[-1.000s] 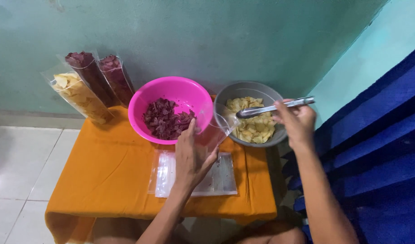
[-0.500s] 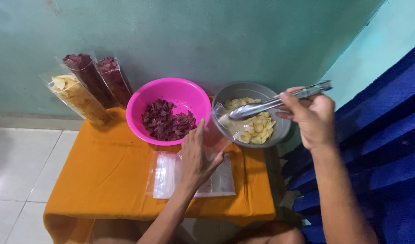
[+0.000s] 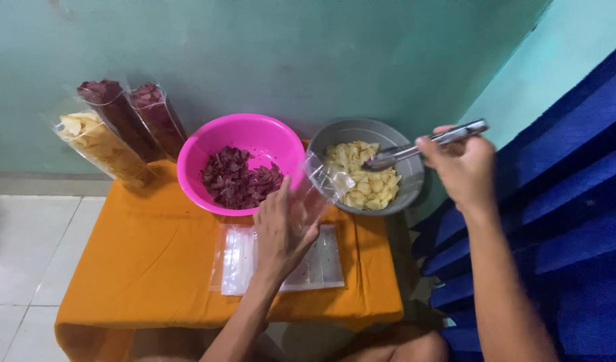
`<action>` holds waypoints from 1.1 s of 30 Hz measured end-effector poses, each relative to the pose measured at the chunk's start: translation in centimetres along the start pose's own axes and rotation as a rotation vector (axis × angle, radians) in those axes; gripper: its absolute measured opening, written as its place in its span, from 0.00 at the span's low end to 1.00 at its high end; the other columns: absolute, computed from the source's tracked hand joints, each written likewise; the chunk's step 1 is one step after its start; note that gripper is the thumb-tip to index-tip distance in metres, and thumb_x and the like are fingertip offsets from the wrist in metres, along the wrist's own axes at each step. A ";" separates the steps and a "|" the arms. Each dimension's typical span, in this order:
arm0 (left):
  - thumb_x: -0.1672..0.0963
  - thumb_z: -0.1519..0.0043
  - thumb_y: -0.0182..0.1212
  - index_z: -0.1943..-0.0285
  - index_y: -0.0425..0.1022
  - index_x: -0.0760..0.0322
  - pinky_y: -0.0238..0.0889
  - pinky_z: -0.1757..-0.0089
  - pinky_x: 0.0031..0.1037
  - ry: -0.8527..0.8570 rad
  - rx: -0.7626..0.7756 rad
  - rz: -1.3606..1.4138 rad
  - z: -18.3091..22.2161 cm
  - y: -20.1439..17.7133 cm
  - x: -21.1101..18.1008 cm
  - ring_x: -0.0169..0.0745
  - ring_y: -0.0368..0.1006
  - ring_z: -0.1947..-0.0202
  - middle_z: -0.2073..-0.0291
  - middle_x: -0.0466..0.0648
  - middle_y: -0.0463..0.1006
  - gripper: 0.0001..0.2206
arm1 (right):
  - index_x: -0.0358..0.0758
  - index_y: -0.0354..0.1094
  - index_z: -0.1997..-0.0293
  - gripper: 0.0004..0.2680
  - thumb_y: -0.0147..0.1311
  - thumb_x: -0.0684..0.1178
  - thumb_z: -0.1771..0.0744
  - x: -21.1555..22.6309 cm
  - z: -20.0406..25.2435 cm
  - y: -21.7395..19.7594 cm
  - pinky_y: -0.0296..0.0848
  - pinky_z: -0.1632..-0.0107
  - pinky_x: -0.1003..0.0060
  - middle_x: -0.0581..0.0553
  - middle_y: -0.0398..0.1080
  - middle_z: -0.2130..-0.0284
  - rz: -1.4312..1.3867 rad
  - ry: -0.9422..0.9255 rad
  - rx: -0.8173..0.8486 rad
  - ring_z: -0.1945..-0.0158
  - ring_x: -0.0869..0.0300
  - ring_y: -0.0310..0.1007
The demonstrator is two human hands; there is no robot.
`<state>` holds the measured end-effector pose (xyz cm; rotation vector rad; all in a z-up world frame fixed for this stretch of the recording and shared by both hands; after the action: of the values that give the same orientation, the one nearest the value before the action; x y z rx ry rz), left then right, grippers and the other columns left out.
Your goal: Using metal tongs to transfer potato chips from a bowl into plastic bags for packaging.
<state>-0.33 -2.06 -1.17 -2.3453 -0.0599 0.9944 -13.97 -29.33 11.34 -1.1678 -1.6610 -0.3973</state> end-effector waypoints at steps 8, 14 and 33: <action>0.53 0.50 0.74 0.21 0.49 0.61 0.59 0.49 0.44 -0.045 -0.009 -0.017 -0.3 -1.1 -1.2 0.54 0.68 0.51 0.49 0.54 0.69 0.47 | 0.23 0.72 0.54 0.15 0.72 0.47 0.35 -1.6 1.3 -0.3 0.80 0.65 0.57 0.34 0.76 0.70 0.287 -0.059 -0.005 0.69 0.51 0.79; 0.53 0.51 0.74 0.21 0.49 0.62 0.60 0.50 0.43 -0.039 -0.008 -0.057 -0.2 -0.9 -1.0 0.54 0.68 0.51 0.49 0.55 0.69 0.48 | 0.24 0.72 0.60 0.09 0.68 0.41 0.35 -0.7 1.7 0.4 0.78 0.68 0.55 0.33 0.76 0.73 0.298 -0.004 -0.039 0.68 0.49 0.80; 0.47 0.55 0.76 0.23 0.50 0.64 0.54 0.47 0.46 0.016 0.029 -0.195 0.0 0.5 0.3 0.52 0.63 0.47 0.45 0.55 0.70 0.51 | 0.33 0.68 0.51 0.08 0.62 0.41 0.32 5.6 1.7 -0.8 0.81 0.65 0.76 0.43 0.75 0.63 -0.283 0.026 -0.087 0.64 0.63 0.80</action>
<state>-0.22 -2.40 -1.60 -2.2702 -0.2610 0.8748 -15.60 -25.64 15.63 -0.9871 -1.8065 -0.6649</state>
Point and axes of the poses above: each hand's wrist, its own z-axis away from the middle knuckle, its own y-axis out of the palm, x = y × z, the point moved 1 cm from there along -z, towards the middle knuckle
